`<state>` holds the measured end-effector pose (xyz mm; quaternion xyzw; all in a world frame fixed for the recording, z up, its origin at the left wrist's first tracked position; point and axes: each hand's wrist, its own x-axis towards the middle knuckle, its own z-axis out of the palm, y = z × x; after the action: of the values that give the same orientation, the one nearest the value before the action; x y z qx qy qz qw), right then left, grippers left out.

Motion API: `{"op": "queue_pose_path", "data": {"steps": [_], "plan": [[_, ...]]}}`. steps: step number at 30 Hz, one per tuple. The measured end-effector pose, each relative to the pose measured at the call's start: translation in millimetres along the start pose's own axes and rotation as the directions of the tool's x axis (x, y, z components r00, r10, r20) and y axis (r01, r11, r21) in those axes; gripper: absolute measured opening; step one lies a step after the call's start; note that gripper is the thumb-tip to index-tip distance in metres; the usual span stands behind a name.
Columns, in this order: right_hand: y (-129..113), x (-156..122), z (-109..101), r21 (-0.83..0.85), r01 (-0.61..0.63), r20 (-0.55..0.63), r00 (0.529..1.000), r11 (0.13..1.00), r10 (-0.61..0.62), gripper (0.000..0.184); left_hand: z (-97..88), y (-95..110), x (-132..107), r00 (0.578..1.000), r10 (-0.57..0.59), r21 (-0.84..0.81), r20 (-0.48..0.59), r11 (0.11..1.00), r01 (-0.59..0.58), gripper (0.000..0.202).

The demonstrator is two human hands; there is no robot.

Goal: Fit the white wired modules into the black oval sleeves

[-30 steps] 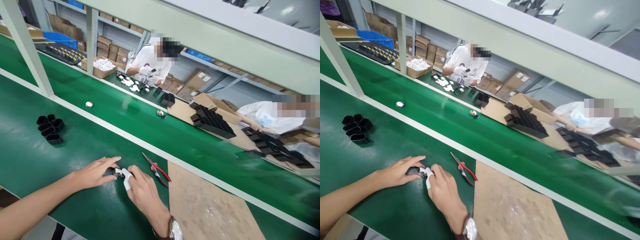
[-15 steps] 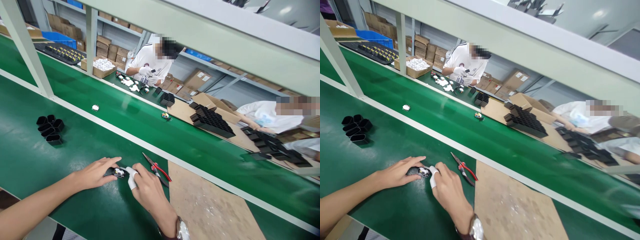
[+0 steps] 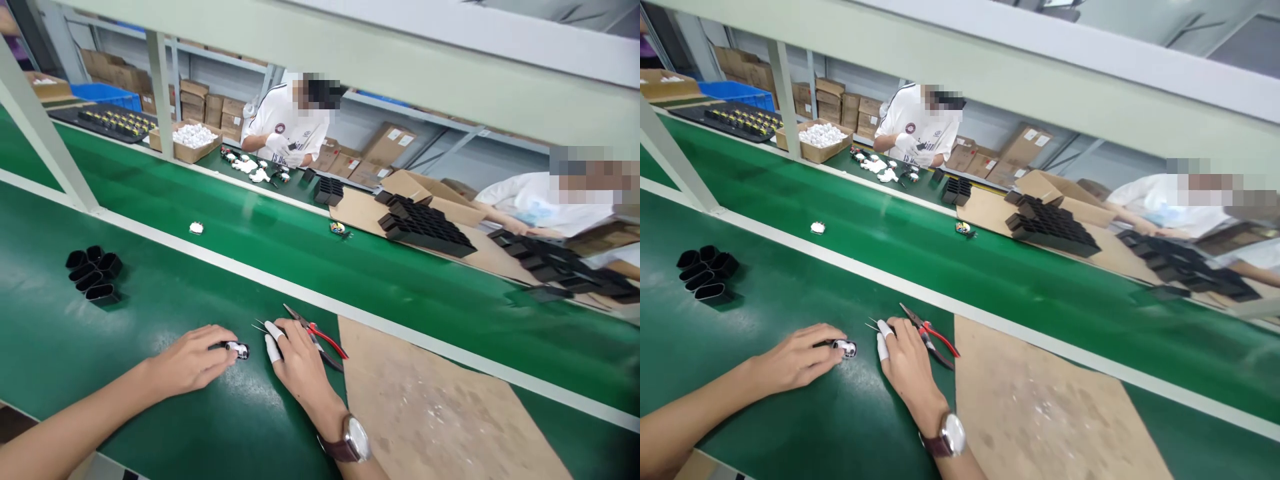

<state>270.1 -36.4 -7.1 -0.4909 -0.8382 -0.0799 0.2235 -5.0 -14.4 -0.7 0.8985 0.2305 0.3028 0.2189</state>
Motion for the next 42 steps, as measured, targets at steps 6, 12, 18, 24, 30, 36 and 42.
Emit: {"op": "queue_pose_path", "data": {"steps": [6,12,18,24,30,36,42], "plan": [[-8,-11,1,0.099,0.148,-0.121,0.983,0.984,-0.136,0.035,0.3,6,6,0.998,-0.055,0.001,0.018,0.998,0.055,0.012],[-10,-24,8,0.088,0.207,-0.122,0.973,0.974,-0.196,0.046,-51.6,-72,62,0.915,-0.362,0.198,-0.18,0.897,0.394,0.032],[0,-26,9,-0.006,0.036,-0.153,0.988,0.999,-0.036,0.052,-113.2,-171,112,0.699,-0.508,0.264,-0.503,0.68,0.684,0.038],[20,-28,11,-0.106,-0.084,-0.2,0.978,0.991,0.061,0.058,-81.6,-169,122,0.752,-0.398,0.363,-0.526,0.694,0.621,0.042],[24,-26,10,-0.079,-0.15,-0.18,0.975,0.986,0.134,0.052,-34.2,-164,154,0.799,-0.446,0.319,-0.402,0.75,0.579,0.049],[19,-28,3,-0.086,-0.174,-0.135,0.978,0.981,0.161,0.052,-10.8,-114,145,0.903,-0.391,0.234,-0.18,0.874,0.425,0.053],[20,-26,3,-0.077,-0.167,-0.123,0.98,0.983,0.157,0.051,-2.4,-32,74,0.961,-0.202,0.117,0.191,0.976,0.182,0.06]]}}
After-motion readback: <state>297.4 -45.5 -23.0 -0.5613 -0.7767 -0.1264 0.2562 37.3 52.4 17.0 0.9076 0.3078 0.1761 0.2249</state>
